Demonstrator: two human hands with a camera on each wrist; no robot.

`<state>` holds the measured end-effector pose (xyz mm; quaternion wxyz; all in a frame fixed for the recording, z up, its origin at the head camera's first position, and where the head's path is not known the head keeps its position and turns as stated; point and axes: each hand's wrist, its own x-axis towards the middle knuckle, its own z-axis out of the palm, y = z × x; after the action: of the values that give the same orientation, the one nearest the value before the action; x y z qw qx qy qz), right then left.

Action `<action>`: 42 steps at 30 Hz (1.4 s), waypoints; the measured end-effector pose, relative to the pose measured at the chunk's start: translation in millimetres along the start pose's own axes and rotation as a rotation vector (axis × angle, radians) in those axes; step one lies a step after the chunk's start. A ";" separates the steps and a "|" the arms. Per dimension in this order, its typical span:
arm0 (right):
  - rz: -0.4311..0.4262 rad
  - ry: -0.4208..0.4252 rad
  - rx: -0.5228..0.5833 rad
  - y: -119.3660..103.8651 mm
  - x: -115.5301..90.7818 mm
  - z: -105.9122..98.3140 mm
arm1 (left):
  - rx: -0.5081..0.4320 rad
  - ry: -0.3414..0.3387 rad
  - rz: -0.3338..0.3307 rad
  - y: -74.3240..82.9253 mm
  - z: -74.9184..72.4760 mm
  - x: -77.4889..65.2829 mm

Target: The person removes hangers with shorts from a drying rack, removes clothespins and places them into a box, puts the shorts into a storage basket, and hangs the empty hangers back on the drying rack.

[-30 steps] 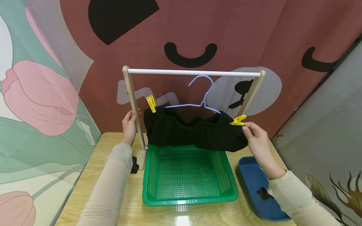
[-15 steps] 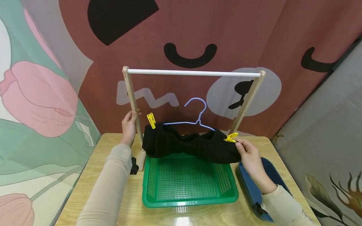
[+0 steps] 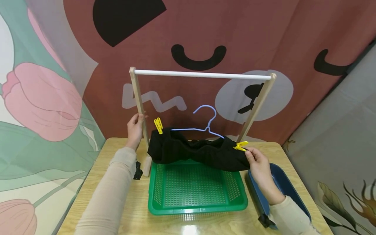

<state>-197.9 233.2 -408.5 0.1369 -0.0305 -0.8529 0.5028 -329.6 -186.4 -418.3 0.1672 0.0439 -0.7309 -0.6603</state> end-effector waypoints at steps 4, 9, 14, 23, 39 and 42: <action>0.002 0.010 0.015 0.4 0.7 0.5 | 0.059 -0.049 -0.008 5.5 -6.7 -0.4; 0.012 0.020 0.013 1.0 1.6 0.2 | 0.142 -0.126 0.009 15.3 -20.7 -4.0; 0.019 0.023 0.037 4.0 1.3 0.1 | 0.166 -0.050 0.052 18.3 -37.6 -10.0; -0.025 0.023 0.073 6.6 0.7 0.1 | 0.144 -0.081 0.102 17.1 -61.1 -31.4; -0.047 -0.009 0.114 3.5 1.2 -0.8 | 0.172 -0.393 0.129 34.7 -56.6 -60.0; -0.055 -0.027 0.125 2.4 -0.1 -0.6 | 0.244 -0.445 0.135 35.4 -56.0 -62.0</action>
<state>-197.9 234.9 -410.3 0.1409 0.0081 -0.8222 0.5515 -248.8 -217.5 -391.1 0.0394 -0.1315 -0.8252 -0.5479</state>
